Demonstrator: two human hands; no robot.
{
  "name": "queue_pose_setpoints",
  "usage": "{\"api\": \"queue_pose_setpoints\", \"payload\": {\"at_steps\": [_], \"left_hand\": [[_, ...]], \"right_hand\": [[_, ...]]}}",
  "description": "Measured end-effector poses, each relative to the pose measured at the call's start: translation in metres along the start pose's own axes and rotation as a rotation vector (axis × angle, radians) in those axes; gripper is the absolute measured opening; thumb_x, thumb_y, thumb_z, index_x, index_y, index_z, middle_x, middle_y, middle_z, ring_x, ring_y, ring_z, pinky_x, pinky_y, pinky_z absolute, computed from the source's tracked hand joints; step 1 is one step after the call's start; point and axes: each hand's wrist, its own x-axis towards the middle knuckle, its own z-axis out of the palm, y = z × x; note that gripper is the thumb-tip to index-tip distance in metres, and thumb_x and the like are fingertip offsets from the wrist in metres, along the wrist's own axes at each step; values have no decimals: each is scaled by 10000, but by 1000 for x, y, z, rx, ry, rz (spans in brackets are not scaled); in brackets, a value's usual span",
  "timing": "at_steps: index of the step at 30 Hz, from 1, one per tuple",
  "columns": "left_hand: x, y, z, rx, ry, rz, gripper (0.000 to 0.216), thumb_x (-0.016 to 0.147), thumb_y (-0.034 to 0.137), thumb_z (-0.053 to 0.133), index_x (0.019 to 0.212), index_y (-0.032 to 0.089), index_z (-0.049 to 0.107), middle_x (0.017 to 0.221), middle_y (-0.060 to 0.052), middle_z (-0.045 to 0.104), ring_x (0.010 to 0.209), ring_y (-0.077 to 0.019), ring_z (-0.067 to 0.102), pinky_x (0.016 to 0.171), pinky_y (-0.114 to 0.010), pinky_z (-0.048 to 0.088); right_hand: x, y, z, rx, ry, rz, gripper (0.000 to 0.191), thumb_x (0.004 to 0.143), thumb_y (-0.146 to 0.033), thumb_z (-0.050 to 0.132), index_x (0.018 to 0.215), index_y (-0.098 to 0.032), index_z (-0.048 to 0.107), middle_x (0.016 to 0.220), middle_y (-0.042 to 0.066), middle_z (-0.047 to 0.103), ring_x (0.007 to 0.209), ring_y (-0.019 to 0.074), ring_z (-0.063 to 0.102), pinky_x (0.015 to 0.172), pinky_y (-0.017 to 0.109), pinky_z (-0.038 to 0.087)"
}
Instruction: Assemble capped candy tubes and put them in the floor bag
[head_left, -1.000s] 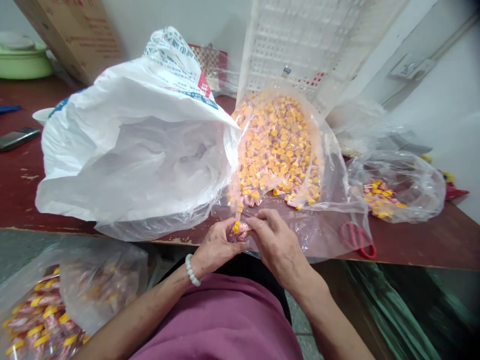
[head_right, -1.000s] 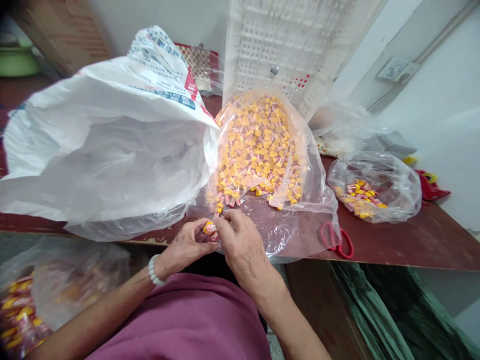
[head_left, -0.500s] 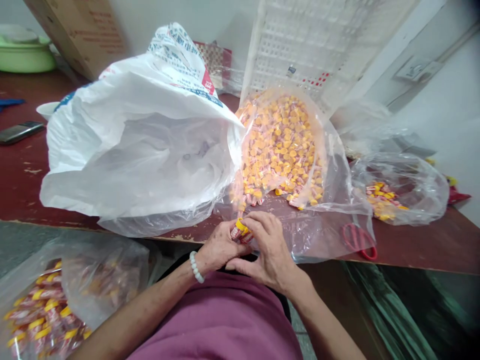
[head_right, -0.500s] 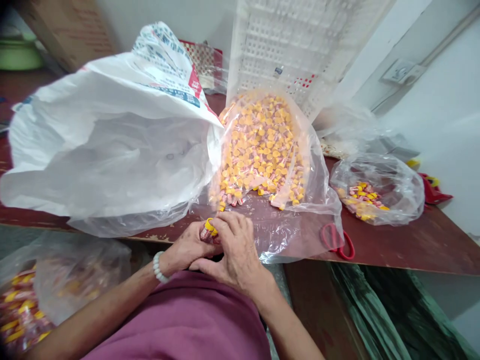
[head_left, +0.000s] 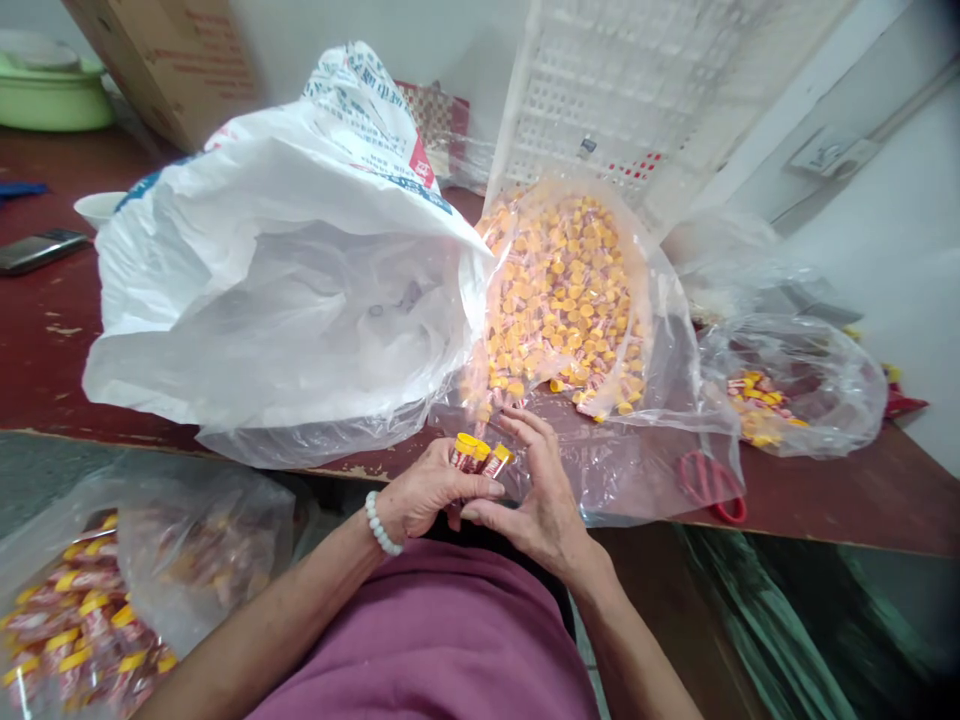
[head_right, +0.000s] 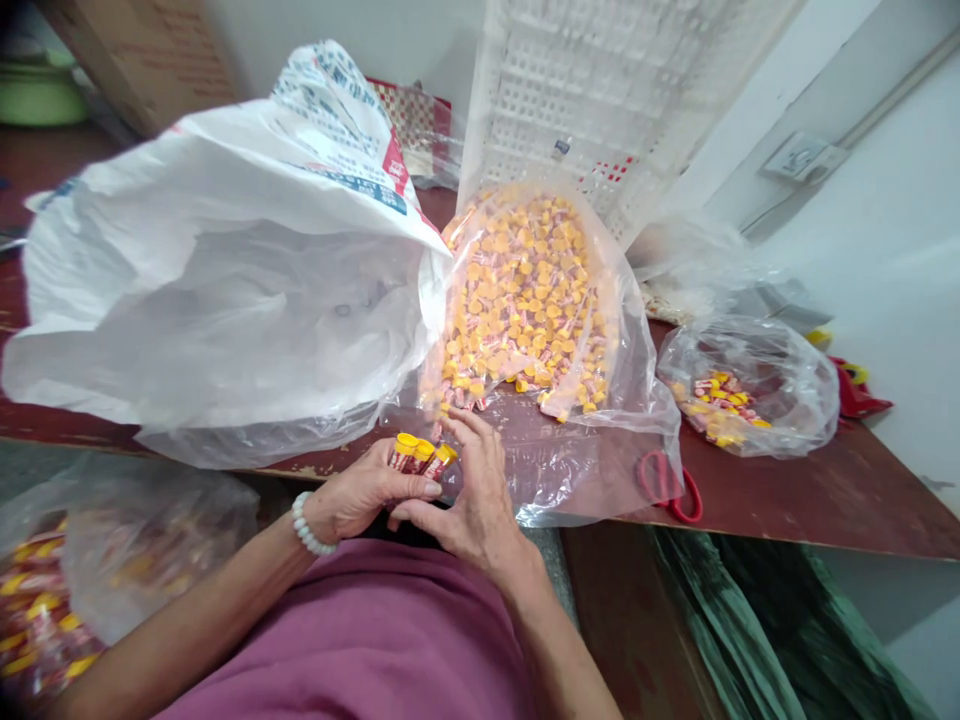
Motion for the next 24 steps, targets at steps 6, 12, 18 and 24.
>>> {"api": "queue_pose_setpoints", "payload": {"at_steps": [6,12,18,24], "left_hand": [[-6,1,0,-104,-6,-6,223,647,204,750,792,96,620,656,-1,559,547,-82,507,515,-194,408],[-9,2,2,-178,-2,-29,253,620,185,773,822,82,661,699,-43,628,599,-110,568,564,-213,453],[-13,1,5,-268,17,-73,265,605,165,760,841,90,667,684,-53,650,624,-136,609,564,-214,474],[-13,2,7,-297,88,-53,267,568,141,758,813,91,664,633,-36,631,539,-134,583,490,-234,487]], "right_hand": [[-14,8,6,-45,-21,-26,896,600,-466,797,1327,-224,333,1248,122,498,1175,278,461,980,454,418],[-15,0,14,24,43,9,854,621,-348,797,1336,-215,349,1274,122,510,1183,259,485,983,423,438],[-11,-6,13,-4,139,-96,705,600,-312,759,1224,-192,452,1155,107,591,1102,251,550,944,418,463],[-13,-12,26,-23,219,8,645,606,-279,727,1198,-202,485,1128,104,598,1060,259,568,917,441,473]]}}
